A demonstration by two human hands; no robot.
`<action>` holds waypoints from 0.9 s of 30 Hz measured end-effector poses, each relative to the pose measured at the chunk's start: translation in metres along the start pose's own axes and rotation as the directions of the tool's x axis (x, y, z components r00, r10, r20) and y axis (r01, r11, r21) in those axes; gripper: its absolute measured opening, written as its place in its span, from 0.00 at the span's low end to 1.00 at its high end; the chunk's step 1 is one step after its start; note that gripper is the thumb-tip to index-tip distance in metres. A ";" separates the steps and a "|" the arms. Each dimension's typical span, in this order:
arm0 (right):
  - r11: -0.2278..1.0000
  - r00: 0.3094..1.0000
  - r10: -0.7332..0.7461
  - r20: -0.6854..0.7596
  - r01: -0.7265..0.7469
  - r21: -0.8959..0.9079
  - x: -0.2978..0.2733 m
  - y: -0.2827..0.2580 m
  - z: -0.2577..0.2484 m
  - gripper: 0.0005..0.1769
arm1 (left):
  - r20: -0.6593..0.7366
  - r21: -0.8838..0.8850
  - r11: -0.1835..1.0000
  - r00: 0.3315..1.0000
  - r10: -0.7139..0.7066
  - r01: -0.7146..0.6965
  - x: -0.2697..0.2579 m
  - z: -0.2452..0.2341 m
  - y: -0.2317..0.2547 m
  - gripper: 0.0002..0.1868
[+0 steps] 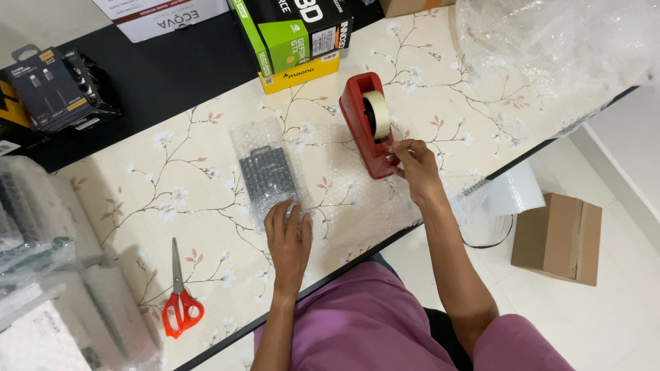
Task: The person wraps a small boxed item in bubble wrap, secures the wrapping with tape from a dispenser, and cuts the bubble wrap with scissors.
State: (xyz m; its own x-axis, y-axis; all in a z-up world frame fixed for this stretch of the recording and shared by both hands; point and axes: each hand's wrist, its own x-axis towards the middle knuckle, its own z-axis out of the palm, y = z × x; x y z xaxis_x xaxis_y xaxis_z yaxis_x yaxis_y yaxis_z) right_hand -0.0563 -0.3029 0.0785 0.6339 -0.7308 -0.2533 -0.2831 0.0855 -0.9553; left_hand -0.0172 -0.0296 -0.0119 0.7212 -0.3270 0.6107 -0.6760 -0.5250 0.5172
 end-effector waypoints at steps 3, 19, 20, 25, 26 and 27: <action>1.000 1.000 -0.003 -0.003 0.004 0.018 0.003 0.002 0.000 0.11 | 0.008 0.000 1.000 1.000 -0.003 0.003 0.003 -0.001 0.001 0.15; 0.953 0.982 -0.185 -0.046 0.191 0.234 -0.017 0.025 0.004 0.08 | 0.010 -0.003 1.000 1.000 0.001 -0.001 0.000 0.000 -0.003 0.15; 0.937 0.973 -0.224 -0.055 0.230 0.262 -0.017 0.030 0.006 0.07 | 0.009 -0.017 1.000 1.000 -0.004 0.004 0.002 -0.001 -0.002 0.16; 0.919 0.959 -0.274 -0.065 0.281 0.275 -0.021 0.052 0.007 0.09 | 0.008 -0.019 1.000 1.000 0.008 -0.008 0.002 -0.001 -0.003 0.16; 0.917 0.958 -0.278 -0.067 0.286 0.277 -0.022 0.054 0.007 0.09 | 0.016 -0.021 1.000 1.000 0.005 -0.004 0.003 -0.002 -0.002 0.15; 0.918 0.959 -0.276 -0.068 0.284 0.278 -0.023 0.058 0.007 0.09 | 0.018 -0.021 1.000 1.000 0.004 -0.004 0.002 -0.002 -0.002 0.15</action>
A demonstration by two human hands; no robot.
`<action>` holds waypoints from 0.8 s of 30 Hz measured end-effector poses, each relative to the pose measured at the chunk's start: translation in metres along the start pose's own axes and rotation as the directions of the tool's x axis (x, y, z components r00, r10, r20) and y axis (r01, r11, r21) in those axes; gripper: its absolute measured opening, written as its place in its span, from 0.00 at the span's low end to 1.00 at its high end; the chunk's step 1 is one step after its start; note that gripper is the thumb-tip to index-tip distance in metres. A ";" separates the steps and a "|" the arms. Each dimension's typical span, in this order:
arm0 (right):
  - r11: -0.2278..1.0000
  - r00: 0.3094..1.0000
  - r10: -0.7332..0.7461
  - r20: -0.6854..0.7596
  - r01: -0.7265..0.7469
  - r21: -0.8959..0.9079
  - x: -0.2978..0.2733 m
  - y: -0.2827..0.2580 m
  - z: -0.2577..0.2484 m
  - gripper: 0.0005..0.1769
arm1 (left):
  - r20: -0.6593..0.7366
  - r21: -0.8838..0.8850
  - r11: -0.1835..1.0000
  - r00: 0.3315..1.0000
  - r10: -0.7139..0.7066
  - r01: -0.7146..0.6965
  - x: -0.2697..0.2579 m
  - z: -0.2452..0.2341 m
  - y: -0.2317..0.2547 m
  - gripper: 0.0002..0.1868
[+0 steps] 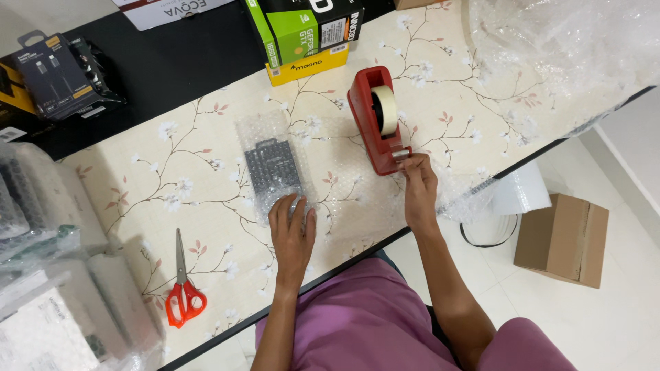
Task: The person wraps a small boxed item in bubble wrap, secures the wrapping with tape from a dispenser, and cuts the bubble wrap with scissors.
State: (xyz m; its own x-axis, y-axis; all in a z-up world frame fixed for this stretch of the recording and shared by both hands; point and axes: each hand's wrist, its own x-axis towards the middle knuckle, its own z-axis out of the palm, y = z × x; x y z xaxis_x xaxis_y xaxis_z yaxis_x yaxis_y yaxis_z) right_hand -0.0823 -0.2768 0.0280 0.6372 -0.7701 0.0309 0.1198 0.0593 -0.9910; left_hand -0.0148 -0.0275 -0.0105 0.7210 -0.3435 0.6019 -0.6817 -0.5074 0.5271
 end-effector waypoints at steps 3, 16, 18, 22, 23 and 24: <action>0.999 0.999 0.042 0.015 -0.042 0.019 -0.002 0.010 -0.004 0.09 | 0.001 0.003 1.000 1.000 -0.002 0.002 0.000 0.001 -0.001 0.16; 0.992 0.990 0.124 -0.074 -0.123 0.022 -0.001 0.018 0.007 0.12 | -0.003 0.002 1.000 1.000 0.001 -0.001 -0.001 0.002 -0.002 0.18; 0.993 0.990 0.120 -0.079 -0.118 0.025 -0.004 0.024 0.003 0.12 | -0.005 0.007 1.000 1.000 0.004 -0.004 -0.001 0.001 0.000 0.18; 0.989 0.987 0.141 -0.083 -0.137 0.050 -0.009 0.023 0.005 0.12 | -0.001 0.004 1.000 1.000 -0.006 0.006 0.006 -0.001 0.001 0.17; 0.989 0.989 0.129 -0.070 -0.124 0.074 -0.016 0.018 0.007 0.11 | 0.004 -0.007 1.000 1.000 0.001 -0.001 0.003 -0.003 0.001 0.17; 0.989 0.990 0.128 -0.060 -0.123 0.077 -0.019 0.015 0.008 0.11 | -0.003 0.000 1.000 1.000 -0.001 0.001 0.003 0.000 -0.001 0.17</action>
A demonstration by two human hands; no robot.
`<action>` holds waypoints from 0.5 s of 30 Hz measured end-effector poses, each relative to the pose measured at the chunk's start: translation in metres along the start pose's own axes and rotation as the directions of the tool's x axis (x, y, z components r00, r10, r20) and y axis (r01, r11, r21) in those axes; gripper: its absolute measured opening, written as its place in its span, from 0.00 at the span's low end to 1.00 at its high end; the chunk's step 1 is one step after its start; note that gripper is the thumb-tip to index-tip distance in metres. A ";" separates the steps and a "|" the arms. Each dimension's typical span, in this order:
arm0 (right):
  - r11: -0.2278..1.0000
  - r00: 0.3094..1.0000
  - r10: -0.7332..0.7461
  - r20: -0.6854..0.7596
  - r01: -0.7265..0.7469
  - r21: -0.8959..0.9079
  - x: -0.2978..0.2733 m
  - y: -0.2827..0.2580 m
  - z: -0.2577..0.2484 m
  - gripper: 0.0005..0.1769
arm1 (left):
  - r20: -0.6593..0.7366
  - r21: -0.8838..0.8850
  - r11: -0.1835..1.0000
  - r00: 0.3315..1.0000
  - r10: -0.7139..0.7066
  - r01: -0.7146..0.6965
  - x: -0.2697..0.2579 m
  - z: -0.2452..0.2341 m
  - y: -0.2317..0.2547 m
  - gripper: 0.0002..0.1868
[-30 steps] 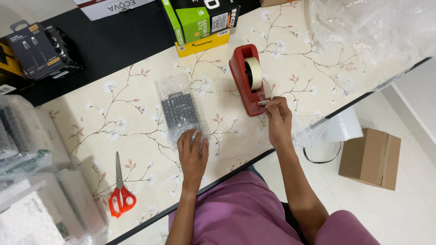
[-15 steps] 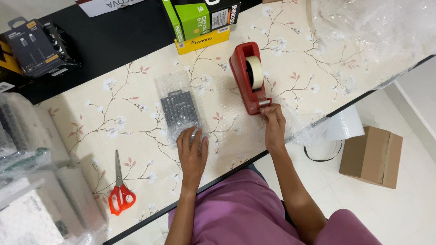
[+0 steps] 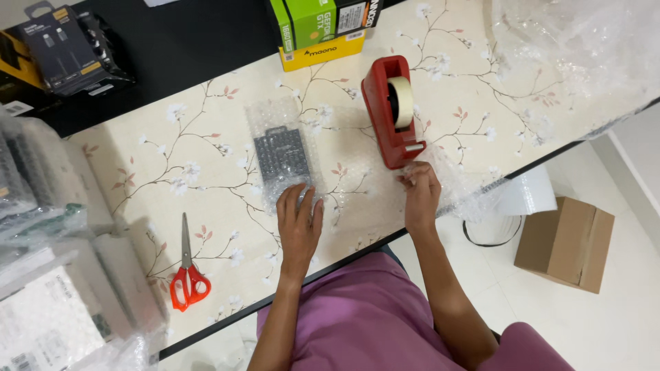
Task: The person wraps a small boxed item in bubble wrap, secures the wrapping with tape from a dispenser, and cuts the bubble wrap with scissors.
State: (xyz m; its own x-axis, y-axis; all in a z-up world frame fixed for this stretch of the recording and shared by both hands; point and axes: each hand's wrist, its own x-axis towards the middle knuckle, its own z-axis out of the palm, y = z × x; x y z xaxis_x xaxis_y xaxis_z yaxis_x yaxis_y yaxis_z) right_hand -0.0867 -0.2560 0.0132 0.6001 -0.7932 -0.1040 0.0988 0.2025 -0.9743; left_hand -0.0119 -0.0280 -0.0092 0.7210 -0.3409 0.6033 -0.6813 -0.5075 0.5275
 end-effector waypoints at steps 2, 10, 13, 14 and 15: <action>1.000 1.000 -0.016 0.019 0.016 -0.013 -0.012 -0.004 0.002 0.10 | -0.008 -0.012 1.000 1.000 0.001 -0.001 -0.004 0.003 -0.004 0.18; 0.994 0.934 -0.042 0.354 0.076 -0.082 -0.043 0.000 0.083 0.13 | -0.066 -0.090 0.996 0.998 -0.002 -0.004 0.015 -0.027 -0.002 0.20; 0.979 0.911 -0.009 0.413 0.091 -0.180 -0.022 0.016 0.120 0.21 | -0.091 -0.051 0.998 0.995 -0.037 0.032 0.040 -0.045 -0.022 0.18; 0.961 0.908 -0.024 0.419 0.136 -0.240 -0.014 0.021 0.133 0.21 | -0.086 -0.027 0.997 0.994 -0.074 0.072 0.050 -0.050 -0.032 0.17; 0.962 0.902 -0.022 0.430 0.137 -0.236 -0.003 0.031 0.142 0.21 | -0.093 -0.017 0.997 0.993 -0.078 0.076 0.058 -0.051 -0.047 0.17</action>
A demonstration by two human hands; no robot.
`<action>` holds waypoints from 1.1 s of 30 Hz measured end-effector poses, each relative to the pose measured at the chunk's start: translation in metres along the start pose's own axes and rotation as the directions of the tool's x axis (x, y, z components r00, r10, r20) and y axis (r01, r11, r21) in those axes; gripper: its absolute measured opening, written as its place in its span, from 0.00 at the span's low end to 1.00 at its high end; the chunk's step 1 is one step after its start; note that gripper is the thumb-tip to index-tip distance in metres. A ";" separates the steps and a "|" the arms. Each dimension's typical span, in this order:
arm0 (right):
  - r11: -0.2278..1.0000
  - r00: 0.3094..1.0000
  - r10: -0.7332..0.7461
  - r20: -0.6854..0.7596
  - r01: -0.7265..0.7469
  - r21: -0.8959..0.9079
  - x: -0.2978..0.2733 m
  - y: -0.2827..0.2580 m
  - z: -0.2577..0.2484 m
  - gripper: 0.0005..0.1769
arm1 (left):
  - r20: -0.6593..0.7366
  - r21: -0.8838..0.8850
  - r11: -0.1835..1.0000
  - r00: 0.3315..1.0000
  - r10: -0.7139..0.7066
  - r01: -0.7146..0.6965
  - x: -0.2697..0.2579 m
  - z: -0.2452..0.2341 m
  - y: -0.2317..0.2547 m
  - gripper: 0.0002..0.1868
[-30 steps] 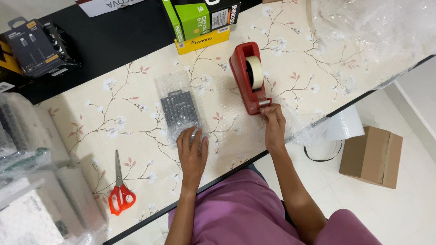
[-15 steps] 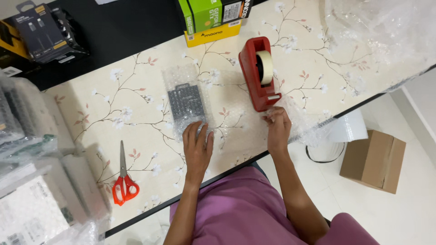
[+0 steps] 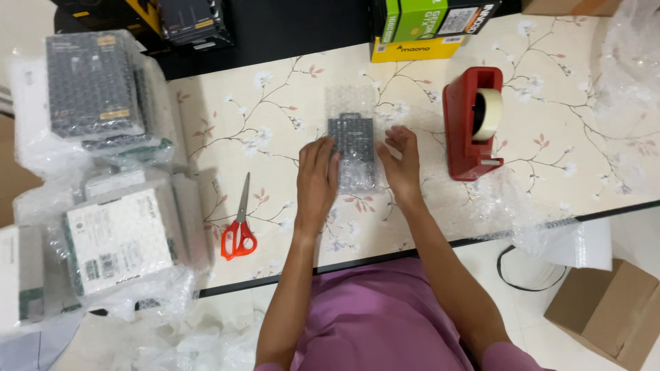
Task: The person wraps a small boxed item in bubble wrap, secures the wrapping with tape from a dispenser, and cuts the bubble wrap with scissors.
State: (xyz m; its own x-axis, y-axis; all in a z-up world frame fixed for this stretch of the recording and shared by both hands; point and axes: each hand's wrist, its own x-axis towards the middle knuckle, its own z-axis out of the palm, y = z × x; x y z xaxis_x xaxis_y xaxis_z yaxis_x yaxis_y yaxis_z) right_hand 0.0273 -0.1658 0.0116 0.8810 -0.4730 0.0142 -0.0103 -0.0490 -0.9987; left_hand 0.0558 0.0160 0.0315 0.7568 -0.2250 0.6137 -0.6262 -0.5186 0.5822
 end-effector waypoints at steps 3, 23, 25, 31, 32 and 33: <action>0.984 0.990 0.143 -0.004 -0.143 -0.108 0.031 0.023 0.013 0.31 | 0.155 0.024 0.973 0.961 -0.230 0.229 0.019 0.010 -0.040 0.18; 0.959 0.941 0.158 0.299 -0.218 0.179 0.046 -0.024 0.009 0.32 | 0.381 -0.327 0.740 0.799 -0.465 0.587 0.052 -0.045 -0.009 0.32; 0.958 0.935 0.112 0.336 -0.192 0.215 0.051 -0.013 0.009 0.32 | 0.396 -0.308 0.761 0.804 -0.443 0.571 0.034 -0.020 -0.049 0.28; 0.922 0.929 -0.019 0.370 -0.127 0.367 0.061 -0.022 0.017 0.38 | 0.378 -0.305 0.805 0.840 -0.388 0.509 0.036 -0.013 -0.069 0.21; 0.909 0.939 -0.024 0.342 -0.122 0.398 0.065 -0.023 0.018 0.41 | 0.383 -0.295 0.812 0.841 -0.382 0.503 0.039 -0.014 -0.069 0.20; 0.909 0.939 -0.024 0.343 -0.122 0.398 0.066 -0.025 0.019 0.41 | 0.381 -0.295 0.812 0.841 -0.383 0.503 0.038 -0.013 -0.073 0.20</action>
State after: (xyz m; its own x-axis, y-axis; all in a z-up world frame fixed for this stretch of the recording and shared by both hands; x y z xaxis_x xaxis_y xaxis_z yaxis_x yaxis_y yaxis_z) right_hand 0.0949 -0.1791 0.0369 0.9898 -0.1411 0.0211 0.0716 0.3632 -0.9289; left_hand 0.1281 0.0559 0.0186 0.9480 -0.3053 0.0901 -0.1830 -0.2910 0.9391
